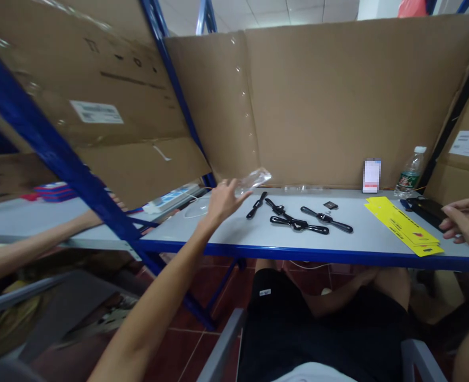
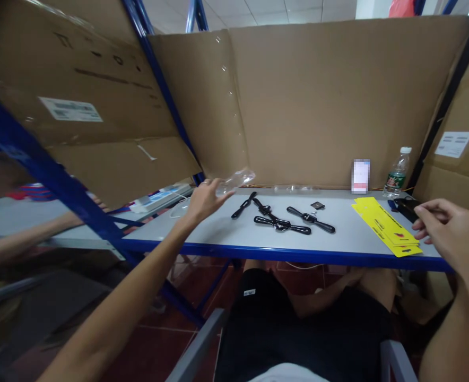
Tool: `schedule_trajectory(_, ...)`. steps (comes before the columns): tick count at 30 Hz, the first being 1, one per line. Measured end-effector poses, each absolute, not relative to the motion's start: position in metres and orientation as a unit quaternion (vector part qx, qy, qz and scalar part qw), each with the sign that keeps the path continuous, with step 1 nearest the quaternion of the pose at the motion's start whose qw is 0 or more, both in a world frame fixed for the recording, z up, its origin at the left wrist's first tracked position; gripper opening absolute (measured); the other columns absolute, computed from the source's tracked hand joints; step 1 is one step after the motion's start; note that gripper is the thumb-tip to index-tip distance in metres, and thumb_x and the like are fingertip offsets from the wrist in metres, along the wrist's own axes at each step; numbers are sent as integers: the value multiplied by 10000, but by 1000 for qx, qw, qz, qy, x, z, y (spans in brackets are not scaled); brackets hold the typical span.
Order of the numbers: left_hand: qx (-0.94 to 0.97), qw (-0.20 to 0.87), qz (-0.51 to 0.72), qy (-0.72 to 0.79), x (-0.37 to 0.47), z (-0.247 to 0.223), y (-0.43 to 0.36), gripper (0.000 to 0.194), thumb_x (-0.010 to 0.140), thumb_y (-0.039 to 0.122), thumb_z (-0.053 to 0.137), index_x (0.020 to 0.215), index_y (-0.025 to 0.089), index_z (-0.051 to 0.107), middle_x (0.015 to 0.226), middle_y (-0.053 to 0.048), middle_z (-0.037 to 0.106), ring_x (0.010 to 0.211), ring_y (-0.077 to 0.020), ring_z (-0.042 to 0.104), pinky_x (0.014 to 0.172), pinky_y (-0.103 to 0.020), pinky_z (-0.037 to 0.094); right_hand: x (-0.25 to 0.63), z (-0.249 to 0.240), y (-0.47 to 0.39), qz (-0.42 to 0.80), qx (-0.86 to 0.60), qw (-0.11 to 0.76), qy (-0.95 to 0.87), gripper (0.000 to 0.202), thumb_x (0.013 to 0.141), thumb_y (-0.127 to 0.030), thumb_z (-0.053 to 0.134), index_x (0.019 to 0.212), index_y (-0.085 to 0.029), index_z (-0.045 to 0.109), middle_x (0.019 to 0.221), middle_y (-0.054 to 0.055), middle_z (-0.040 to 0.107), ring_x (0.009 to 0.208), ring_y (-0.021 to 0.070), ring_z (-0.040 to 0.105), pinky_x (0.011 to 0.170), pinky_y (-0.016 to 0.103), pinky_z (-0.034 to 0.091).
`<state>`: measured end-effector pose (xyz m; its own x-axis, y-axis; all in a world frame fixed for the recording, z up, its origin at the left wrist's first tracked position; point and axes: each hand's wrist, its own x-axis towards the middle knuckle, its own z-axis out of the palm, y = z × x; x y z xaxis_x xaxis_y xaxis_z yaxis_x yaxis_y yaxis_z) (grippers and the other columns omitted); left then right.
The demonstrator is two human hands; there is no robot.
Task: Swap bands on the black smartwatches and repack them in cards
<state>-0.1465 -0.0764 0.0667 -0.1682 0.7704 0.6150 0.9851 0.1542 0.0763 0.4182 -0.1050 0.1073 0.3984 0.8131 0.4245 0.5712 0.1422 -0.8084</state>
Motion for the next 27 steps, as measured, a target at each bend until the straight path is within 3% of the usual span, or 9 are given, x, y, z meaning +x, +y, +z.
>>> schedule_trajectory(7,-525,150,-176,-819,-203,55,-63,691,971,657,469,1407,129,566,1250,-236,693,1175,-377,648,939,-422,504,413,106,-105,106,-652,501,-559,59,826,-264,671,812,-209,683,620,55,704,469,181,653,423,252,494)
schedule_trajectory(13,-662,211,-176,-697,-120,79,-28,675,963,660,515,1435,180,564,1293,-209,651,1215,-376,601,993,-450,454,413,105,-112,79,-636,502,-581,125,866,-306,638,858,-188,678,632,33,697,482,155,657,463,224,500)
schedule_trajectory(20,-762,193,-169,-595,-23,96,86,638,998,636,468,1518,271,529,1437,-194,568,1364,-388,481,1102,-541,361,402,105,-116,84,-601,507,-611,274,876,-449,631,827,-182,664,618,34,692,474,150,649,457,223,496)
schedule_trajectory(24,-735,75,-67,-671,-3,63,139,624,991,556,515,1565,314,478,1543,-211,493,1405,-425,453,1112,-616,352,401,104,-120,85,-570,508,-640,348,879,-531,637,821,-189,665,611,27,685,467,152,635,439,234,499)
schedule_trajectory(27,-723,-7,-1,-690,4,32,157,640,1021,565,404,1625,358,364,1612,-194,434,1429,-436,438,1128,-688,306,400,105,-123,82,-549,514,-654,383,891,-569,645,815,-194,668,597,21,675,451,142,615,431,231,486)
